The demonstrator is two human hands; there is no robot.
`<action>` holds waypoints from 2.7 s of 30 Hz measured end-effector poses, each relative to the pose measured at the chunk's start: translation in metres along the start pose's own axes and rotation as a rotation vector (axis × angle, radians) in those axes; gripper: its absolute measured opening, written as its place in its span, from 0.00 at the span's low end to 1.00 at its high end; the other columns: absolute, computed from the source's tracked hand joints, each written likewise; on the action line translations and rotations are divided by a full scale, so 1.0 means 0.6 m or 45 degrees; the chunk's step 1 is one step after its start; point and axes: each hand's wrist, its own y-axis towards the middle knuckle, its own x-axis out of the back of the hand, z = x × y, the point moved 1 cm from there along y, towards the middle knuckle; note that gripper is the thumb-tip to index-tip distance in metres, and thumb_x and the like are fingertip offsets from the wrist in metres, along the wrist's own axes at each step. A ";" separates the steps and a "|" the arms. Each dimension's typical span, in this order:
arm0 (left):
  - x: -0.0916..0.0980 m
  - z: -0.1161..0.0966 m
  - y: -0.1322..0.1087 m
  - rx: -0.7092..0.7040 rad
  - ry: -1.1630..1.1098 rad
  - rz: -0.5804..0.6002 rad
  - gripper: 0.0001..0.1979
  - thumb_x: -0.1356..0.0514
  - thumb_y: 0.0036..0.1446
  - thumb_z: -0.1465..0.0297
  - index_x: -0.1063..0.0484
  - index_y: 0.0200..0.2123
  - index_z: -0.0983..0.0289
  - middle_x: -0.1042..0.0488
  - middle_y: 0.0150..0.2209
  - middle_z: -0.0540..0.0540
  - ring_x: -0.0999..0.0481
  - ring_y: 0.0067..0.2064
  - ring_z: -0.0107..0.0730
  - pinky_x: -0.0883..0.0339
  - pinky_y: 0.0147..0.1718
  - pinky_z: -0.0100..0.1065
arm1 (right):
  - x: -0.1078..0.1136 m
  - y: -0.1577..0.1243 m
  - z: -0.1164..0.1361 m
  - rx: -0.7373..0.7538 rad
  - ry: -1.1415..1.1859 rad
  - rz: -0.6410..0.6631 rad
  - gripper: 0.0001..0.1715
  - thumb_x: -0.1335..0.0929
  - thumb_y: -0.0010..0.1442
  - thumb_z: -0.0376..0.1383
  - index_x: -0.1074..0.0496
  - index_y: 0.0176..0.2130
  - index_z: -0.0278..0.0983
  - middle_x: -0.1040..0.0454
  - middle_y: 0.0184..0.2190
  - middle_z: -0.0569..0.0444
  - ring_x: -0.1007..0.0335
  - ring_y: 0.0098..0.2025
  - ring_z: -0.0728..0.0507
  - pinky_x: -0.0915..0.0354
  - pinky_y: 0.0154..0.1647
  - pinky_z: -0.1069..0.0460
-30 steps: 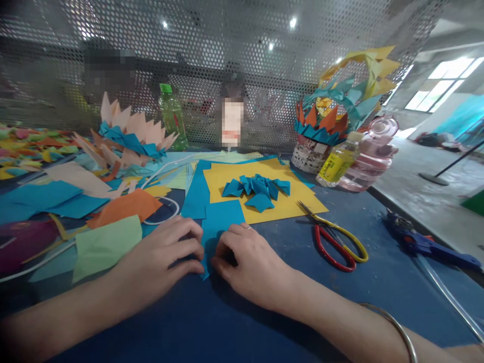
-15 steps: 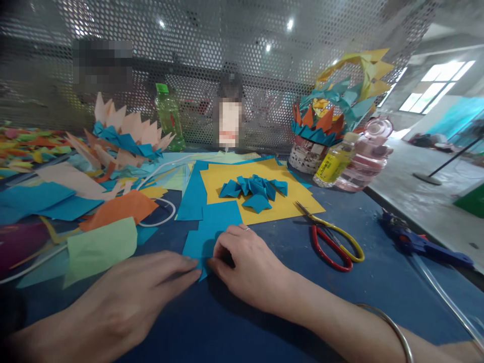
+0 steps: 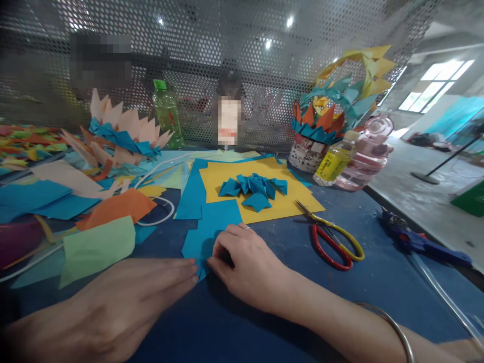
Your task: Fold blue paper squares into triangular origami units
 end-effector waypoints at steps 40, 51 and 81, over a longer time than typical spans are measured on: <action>-0.007 0.000 0.002 0.054 0.142 -0.099 0.14 0.56 0.74 0.70 0.31 0.46 0.65 0.19 0.36 0.53 0.19 0.31 0.32 0.31 0.24 0.34 | 0.004 -0.003 0.003 0.027 -0.017 0.021 0.10 0.30 0.62 0.29 0.34 0.31 0.36 0.31 0.32 0.55 0.36 0.36 0.46 0.40 0.39 0.50; -0.012 -0.003 -0.002 0.106 0.067 -0.006 0.21 0.58 0.75 0.66 0.25 0.43 0.62 0.21 0.37 0.53 0.21 0.30 0.32 0.31 0.22 0.34 | 0.004 -0.002 0.004 0.009 -0.010 0.024 0.10 0.30 0.61 0.28 0.34 0.31 0.36 0.31 0.32 0.55 0.36 0.35 0.46 0.41 0.39 0.50; -0.012 -0.001 -0.008 0.189 -0.038 -0.004 0.24 0.55 0.74 0.63 0.20 0.40 0.62 0.21 0.38 0.56 0.22 0.28 0.32 0.31 0.21 0.33 | 0.019 0.011 -0.018 -0.112 -0.040 0.052 0.10 0.28 0.60 0.29 0.33 0.36 0.38 0.28 0.35 0.55 0.32 0.40 0.45 0.39 0.41 0.50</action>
